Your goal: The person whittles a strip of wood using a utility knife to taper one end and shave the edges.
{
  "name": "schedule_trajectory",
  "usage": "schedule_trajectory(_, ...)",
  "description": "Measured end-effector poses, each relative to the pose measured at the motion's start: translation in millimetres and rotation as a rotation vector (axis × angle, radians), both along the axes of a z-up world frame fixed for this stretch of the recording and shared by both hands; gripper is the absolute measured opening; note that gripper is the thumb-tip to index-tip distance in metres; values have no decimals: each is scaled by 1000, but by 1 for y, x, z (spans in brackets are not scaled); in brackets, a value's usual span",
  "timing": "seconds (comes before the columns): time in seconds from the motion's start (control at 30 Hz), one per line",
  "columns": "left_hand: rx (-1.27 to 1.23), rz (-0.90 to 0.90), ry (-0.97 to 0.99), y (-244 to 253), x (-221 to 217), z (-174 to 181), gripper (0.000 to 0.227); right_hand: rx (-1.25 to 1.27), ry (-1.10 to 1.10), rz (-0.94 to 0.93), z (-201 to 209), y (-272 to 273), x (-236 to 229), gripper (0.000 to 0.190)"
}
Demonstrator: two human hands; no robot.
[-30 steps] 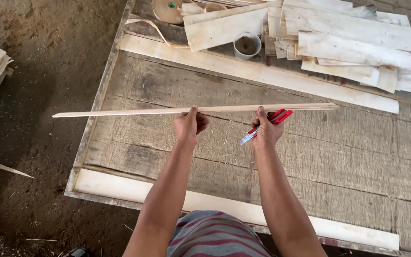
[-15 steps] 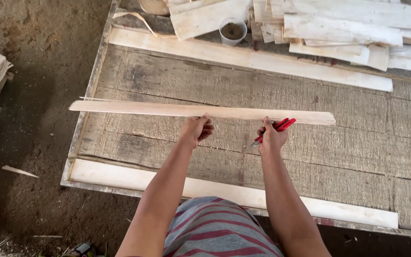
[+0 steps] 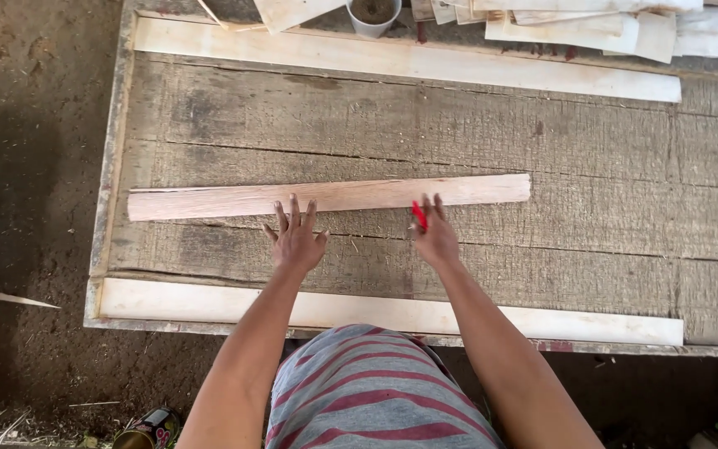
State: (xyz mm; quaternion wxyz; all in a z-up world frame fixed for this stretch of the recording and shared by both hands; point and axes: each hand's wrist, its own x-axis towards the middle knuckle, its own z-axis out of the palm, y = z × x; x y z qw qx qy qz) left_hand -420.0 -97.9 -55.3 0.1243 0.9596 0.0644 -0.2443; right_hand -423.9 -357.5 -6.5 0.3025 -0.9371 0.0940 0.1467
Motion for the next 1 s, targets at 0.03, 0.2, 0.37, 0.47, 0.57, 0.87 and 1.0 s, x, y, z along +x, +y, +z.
schedule_trajectory(0.03,-2,-8,5,-2,5,-1,71,-2,5,-8,-1,3,6,72)
schedule_trajectory(0.2,55,-116,134,-1,32,-34,81,-91,222,157,-17,9,37,74)
schedule_trajectory(0.37,18,-127,235,4,43,-47,82,-148,338,212,-76,-11,53,76)
schedule_trajectory(0.47,43,-131,251,4,45,-47,80,-129,354,238,-68,-12,54,76)
schedule_trajectory(0.57,101,-146,188,0,41,-49,77,-81,343,239,-76,-19,51,75)
schedule_trajectory(0.87,61,-253,13,-31,62,-44,85,96,194,251,-50,-26,31,65)
schedule_trajectory(1.0,62,-355,-84,-19,76,-90,74,308,231,-37,-93,-38,18,40)
